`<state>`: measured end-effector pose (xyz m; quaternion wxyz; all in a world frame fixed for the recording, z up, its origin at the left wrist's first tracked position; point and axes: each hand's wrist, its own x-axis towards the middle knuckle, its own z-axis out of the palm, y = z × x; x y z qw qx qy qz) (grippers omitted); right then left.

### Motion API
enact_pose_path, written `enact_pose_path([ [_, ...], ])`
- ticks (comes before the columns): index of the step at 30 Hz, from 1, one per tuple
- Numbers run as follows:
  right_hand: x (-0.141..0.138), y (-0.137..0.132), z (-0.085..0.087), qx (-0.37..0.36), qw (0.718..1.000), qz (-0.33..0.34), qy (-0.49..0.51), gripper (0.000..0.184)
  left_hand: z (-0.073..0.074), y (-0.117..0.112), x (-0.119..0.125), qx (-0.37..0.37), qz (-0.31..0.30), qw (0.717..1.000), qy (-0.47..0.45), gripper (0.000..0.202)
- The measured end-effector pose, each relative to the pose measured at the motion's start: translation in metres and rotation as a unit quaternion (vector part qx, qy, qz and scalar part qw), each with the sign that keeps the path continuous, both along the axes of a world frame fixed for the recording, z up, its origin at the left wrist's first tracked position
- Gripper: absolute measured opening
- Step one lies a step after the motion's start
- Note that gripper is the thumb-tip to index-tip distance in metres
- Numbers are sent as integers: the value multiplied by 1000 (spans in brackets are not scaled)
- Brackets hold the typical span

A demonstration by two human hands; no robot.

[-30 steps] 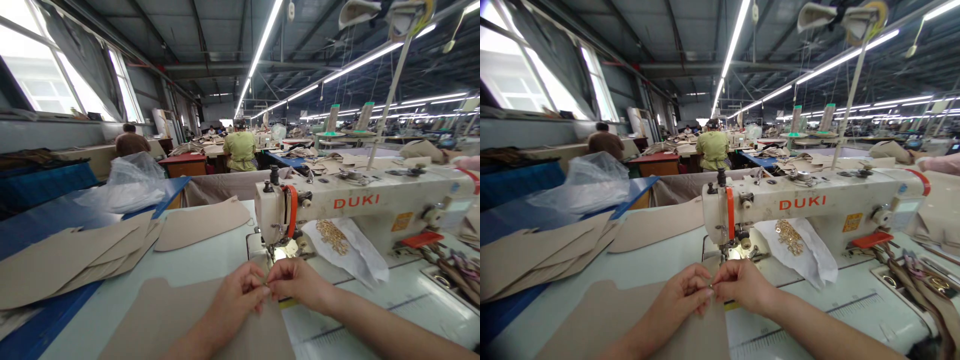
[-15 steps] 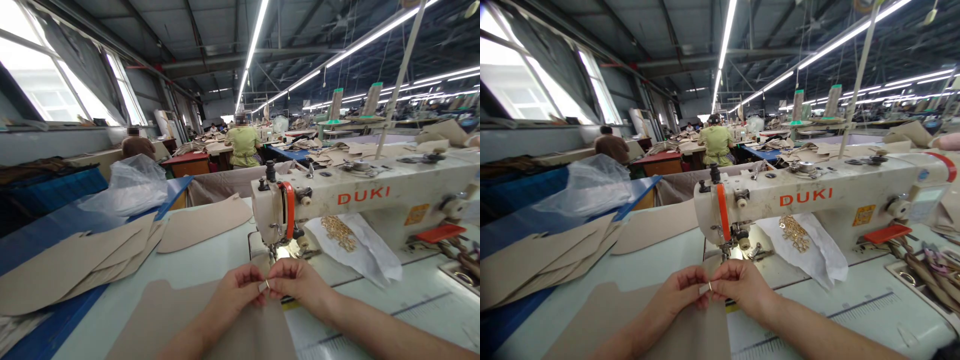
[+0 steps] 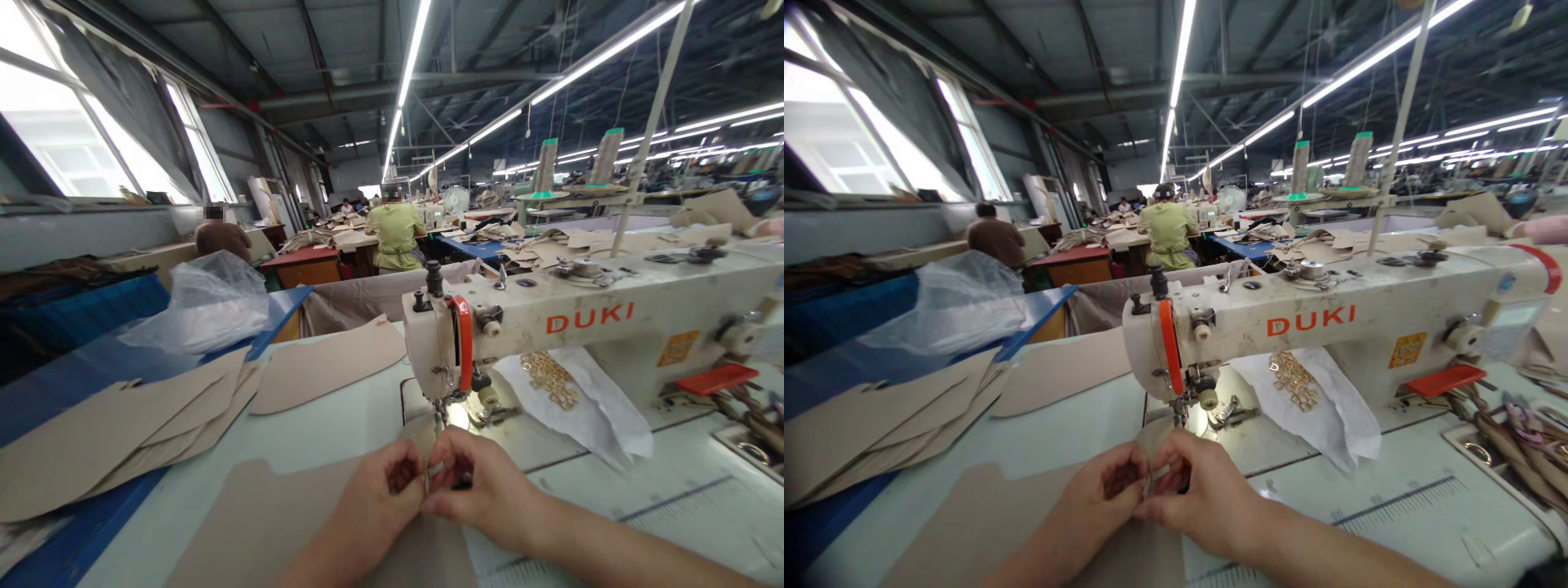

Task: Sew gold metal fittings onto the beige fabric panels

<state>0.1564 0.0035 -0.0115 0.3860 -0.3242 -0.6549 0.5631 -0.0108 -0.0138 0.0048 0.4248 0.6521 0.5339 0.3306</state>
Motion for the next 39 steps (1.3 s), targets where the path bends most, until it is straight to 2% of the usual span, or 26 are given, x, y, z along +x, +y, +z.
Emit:
enact_pose_path([
  [3,2,0,4,62,997,-20,-29,18,-3,1,-2,13,5,1000,-8,2],
  [6,2,0,6,73,997,-21,-18,7,-9,2,-5,34,9,999,-25,3],
  [10,0,3,2,43,998,-34,-4,6,-11,3,-5,49,20,998,-36,3],
  [15,-2,9,-5,-43,997,-44,51,3,-1,2,1,20,45,995,-92,6],
  [19,-3,8,-3,-57,995,-56,57,4,5,2,3,-21,66,989,-134,9],
  [24,-4,6,-4,-39,995,-86,37,1,2,3,1,-60,60,980,-182,19],
  [27,-5,5,-7,-37,995,-84,32,2,1,1,2,-36,59,983,-167,20],
  [32,-4,4,-5,-38,996,-71,31,5,2,-4,3,36,71,992,-102,10],
  [39,0,3,1,-81,993,-26,77,21,5,-10,3,115,70,991,-8,5],
])
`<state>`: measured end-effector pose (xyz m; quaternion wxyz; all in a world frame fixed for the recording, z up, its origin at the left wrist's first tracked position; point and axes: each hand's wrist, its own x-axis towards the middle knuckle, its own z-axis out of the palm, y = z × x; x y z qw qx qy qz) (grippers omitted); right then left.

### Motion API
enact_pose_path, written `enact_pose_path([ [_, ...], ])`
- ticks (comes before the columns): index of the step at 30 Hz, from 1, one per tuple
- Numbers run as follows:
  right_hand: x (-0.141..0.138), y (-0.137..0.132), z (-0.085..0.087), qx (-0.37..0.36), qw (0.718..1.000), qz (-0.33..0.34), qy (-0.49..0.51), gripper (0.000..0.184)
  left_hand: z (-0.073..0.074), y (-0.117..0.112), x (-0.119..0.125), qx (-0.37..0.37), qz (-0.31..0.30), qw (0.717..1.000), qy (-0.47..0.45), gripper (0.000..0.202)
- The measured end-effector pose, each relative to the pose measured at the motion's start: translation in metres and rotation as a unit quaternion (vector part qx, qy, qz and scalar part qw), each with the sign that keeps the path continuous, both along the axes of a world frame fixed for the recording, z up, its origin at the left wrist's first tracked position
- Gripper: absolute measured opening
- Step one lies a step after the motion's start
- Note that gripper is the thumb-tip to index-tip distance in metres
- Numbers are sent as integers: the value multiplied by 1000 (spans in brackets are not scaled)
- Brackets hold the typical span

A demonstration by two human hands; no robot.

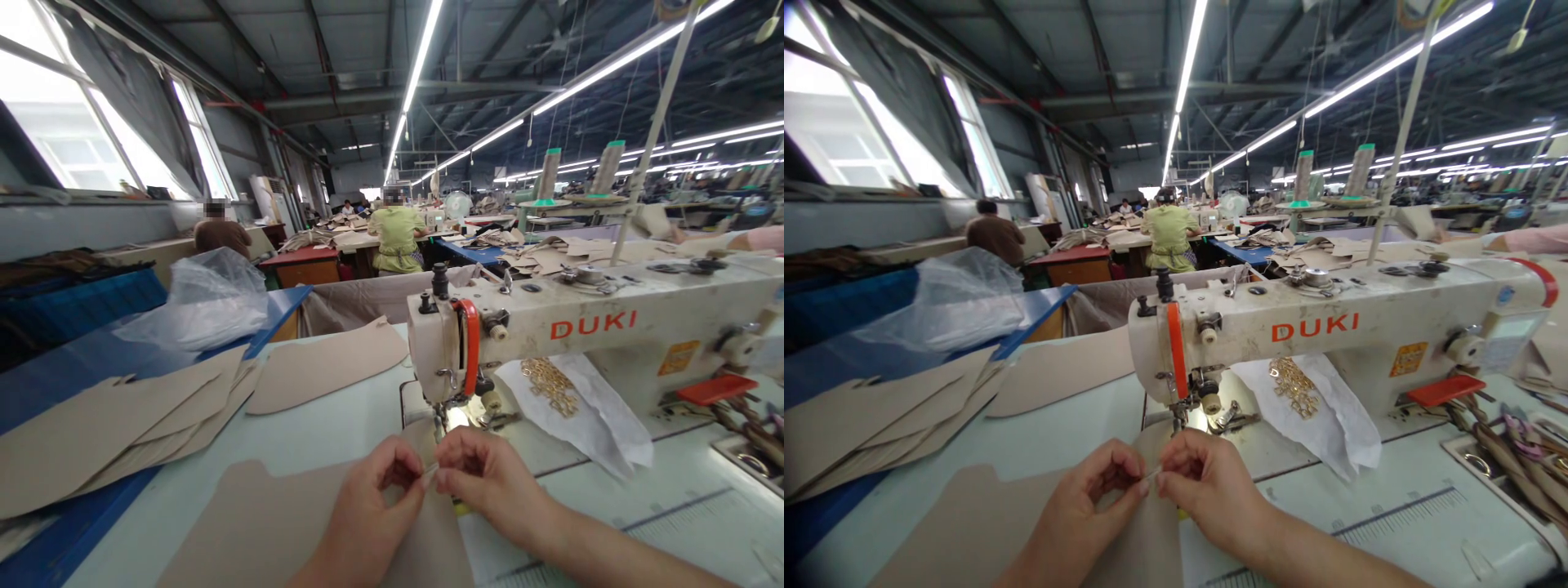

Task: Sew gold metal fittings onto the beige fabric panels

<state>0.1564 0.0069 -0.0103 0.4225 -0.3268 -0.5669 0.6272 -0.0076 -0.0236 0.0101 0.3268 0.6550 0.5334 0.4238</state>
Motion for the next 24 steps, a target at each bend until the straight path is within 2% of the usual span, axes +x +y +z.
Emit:
enact_pose_path([
  [4,1,1,-2,-17,999,29,-22,26,0,0,2,-6,-5,1000,6,5],
  [8,2,2,-2,-19,999,30,-14,29,-1,2,1,-40,-26,998,-47,9],
  [12,3,2,0,-10,999,27,-22,30,4,0,0,-76,-59,995,6,16],
  [19,6,-1,-2,85,992,-7,-92,13,8,-2,1,-30,-25,997,70,15],
  [24,9,-1,3,166,970,-27,-175,11,4,0,1,-26,-26,996,84,15],
])
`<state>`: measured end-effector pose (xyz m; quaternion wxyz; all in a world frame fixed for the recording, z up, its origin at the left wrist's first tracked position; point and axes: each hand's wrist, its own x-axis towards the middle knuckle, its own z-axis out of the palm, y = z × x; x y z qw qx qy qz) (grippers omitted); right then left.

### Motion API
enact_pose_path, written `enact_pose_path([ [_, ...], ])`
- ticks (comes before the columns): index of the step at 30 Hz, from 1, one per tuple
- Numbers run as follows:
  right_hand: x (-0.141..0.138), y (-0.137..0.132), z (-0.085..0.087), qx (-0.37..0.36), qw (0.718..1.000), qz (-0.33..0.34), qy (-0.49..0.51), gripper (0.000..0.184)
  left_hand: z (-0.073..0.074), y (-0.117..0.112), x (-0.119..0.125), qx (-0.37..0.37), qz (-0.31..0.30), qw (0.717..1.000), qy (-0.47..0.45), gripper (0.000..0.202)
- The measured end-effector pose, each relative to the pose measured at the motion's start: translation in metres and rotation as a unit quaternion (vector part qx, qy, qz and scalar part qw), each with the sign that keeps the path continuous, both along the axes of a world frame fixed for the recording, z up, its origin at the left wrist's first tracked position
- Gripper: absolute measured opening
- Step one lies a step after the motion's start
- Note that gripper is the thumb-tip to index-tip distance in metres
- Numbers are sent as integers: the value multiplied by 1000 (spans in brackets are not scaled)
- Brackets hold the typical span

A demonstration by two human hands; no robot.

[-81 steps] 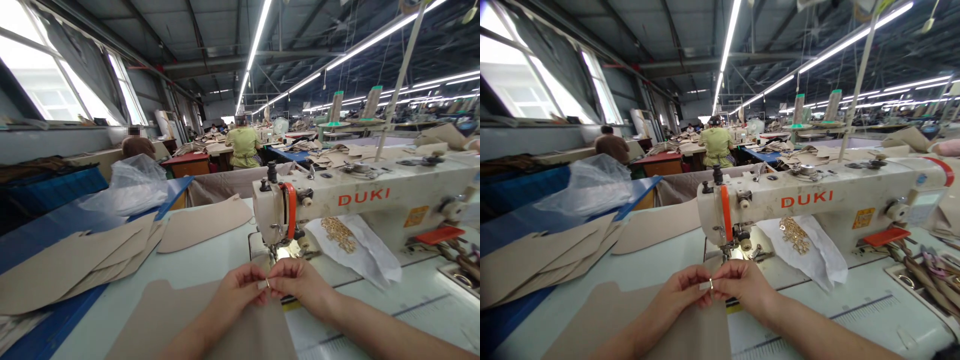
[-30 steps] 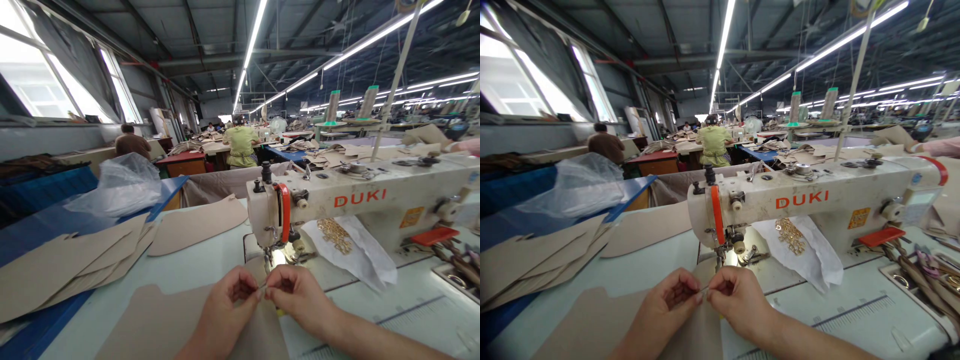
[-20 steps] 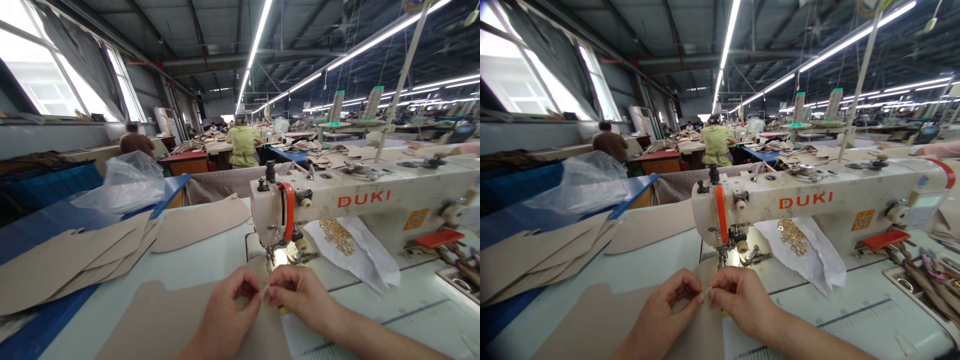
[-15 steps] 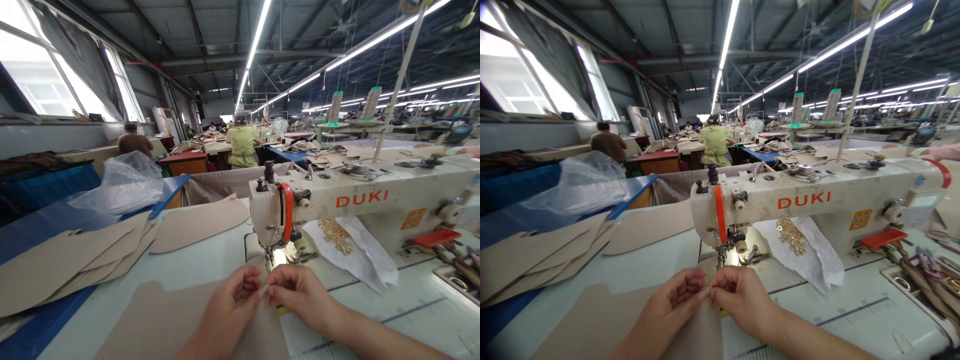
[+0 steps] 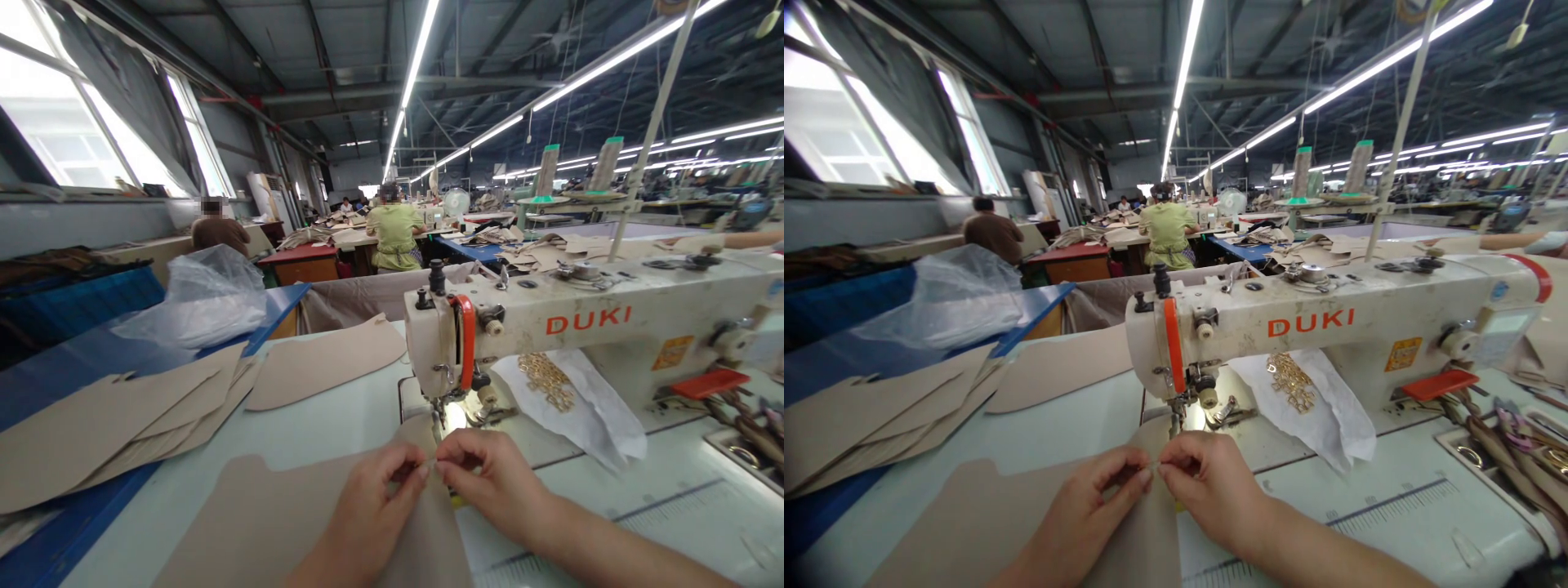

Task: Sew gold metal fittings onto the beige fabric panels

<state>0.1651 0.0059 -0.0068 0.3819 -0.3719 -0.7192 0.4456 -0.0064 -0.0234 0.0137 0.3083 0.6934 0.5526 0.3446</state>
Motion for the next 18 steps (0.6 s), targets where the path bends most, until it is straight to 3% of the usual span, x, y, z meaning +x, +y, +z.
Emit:
enact_pose_path([
  [3,1,1,2,50,997,0,-55,10,-1,1,-1,2,-11,999,31,14],
  [5,2,3,1,44,997,-1,-64,9,0,2,-3,12,-21,998,59,14],
  [10,1,10,-7,-44,999,-4,-10,7,0,9,-15,54,0,995,88,26],
  [18,-9,22,1,-166,986,-6,-21,10,-21,0,-24,158,-28,965,207,28],
])
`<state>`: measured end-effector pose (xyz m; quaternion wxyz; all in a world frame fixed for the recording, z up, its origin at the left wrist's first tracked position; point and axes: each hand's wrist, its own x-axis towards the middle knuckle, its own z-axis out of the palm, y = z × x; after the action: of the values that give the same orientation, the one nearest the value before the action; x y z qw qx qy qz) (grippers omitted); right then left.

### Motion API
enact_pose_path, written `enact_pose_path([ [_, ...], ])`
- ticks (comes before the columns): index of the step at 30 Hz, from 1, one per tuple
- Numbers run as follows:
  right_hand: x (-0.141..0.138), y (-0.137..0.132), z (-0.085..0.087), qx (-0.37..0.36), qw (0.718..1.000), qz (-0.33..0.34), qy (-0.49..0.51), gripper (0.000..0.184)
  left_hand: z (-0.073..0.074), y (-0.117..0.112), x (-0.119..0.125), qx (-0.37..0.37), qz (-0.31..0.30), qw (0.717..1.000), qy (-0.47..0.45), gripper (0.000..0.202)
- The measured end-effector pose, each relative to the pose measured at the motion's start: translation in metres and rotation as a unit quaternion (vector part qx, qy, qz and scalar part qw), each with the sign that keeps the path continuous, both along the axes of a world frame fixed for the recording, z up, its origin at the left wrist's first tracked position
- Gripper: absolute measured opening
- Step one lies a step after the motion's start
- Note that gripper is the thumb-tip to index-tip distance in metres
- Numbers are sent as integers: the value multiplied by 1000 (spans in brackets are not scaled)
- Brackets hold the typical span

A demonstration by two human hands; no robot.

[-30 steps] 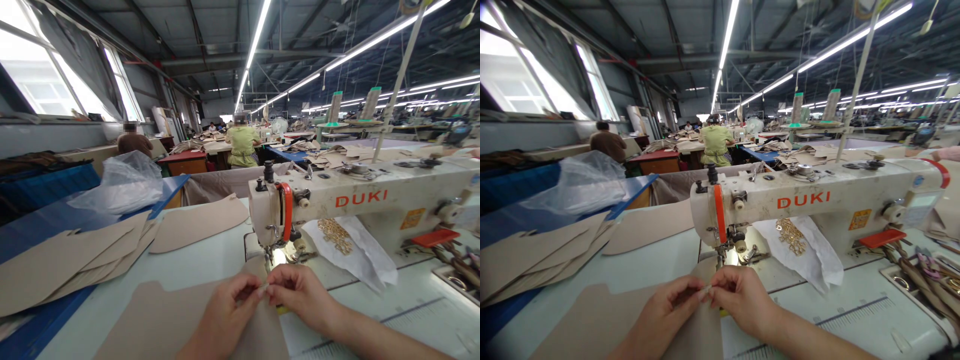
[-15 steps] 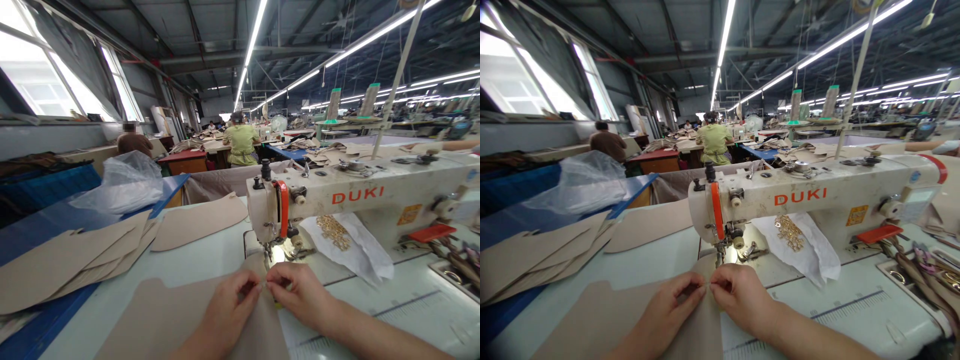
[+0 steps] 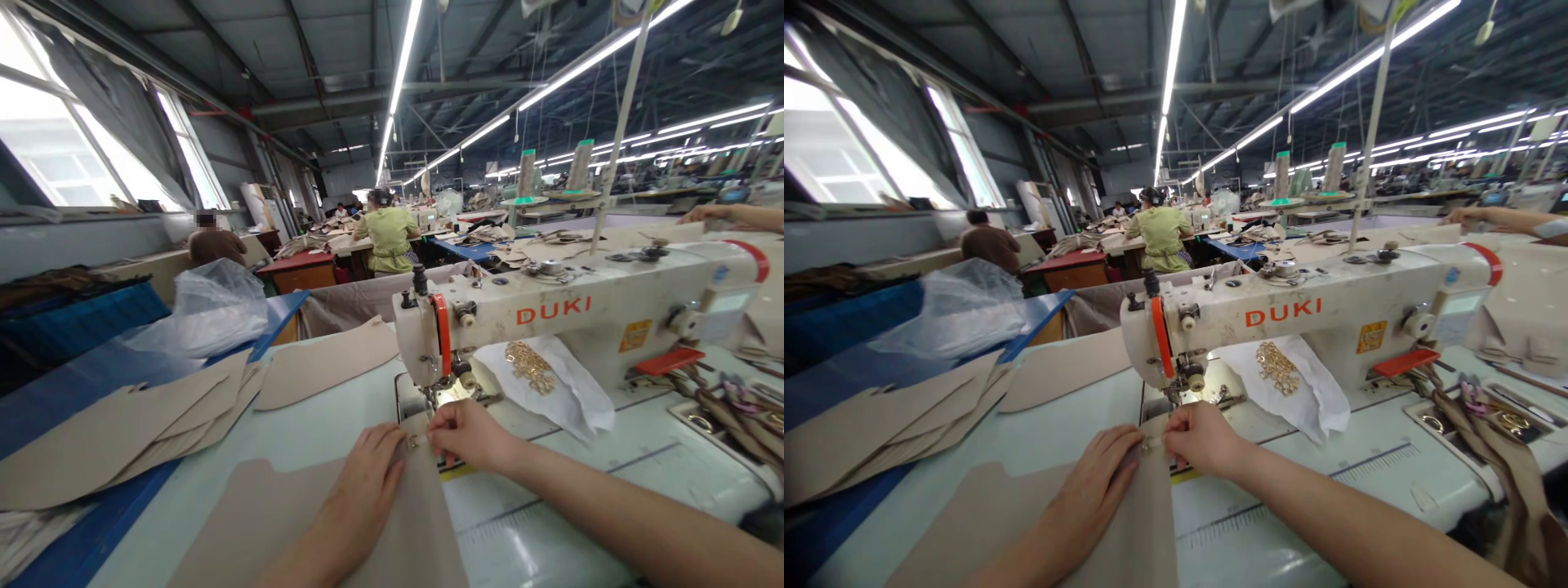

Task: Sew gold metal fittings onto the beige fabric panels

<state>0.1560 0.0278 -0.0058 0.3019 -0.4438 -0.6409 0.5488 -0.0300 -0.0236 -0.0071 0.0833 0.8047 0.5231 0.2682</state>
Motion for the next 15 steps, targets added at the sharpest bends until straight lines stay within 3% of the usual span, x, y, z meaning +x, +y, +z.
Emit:
enact_pose_path([
  [6,-7,8,11,-34,997,27,-58,17,-3,-9,-3,46,-13,999,13,27],
  [15,-10,14,27,-78,985,62,-141,22,7,7,15,155,-77,984,52,16],
])
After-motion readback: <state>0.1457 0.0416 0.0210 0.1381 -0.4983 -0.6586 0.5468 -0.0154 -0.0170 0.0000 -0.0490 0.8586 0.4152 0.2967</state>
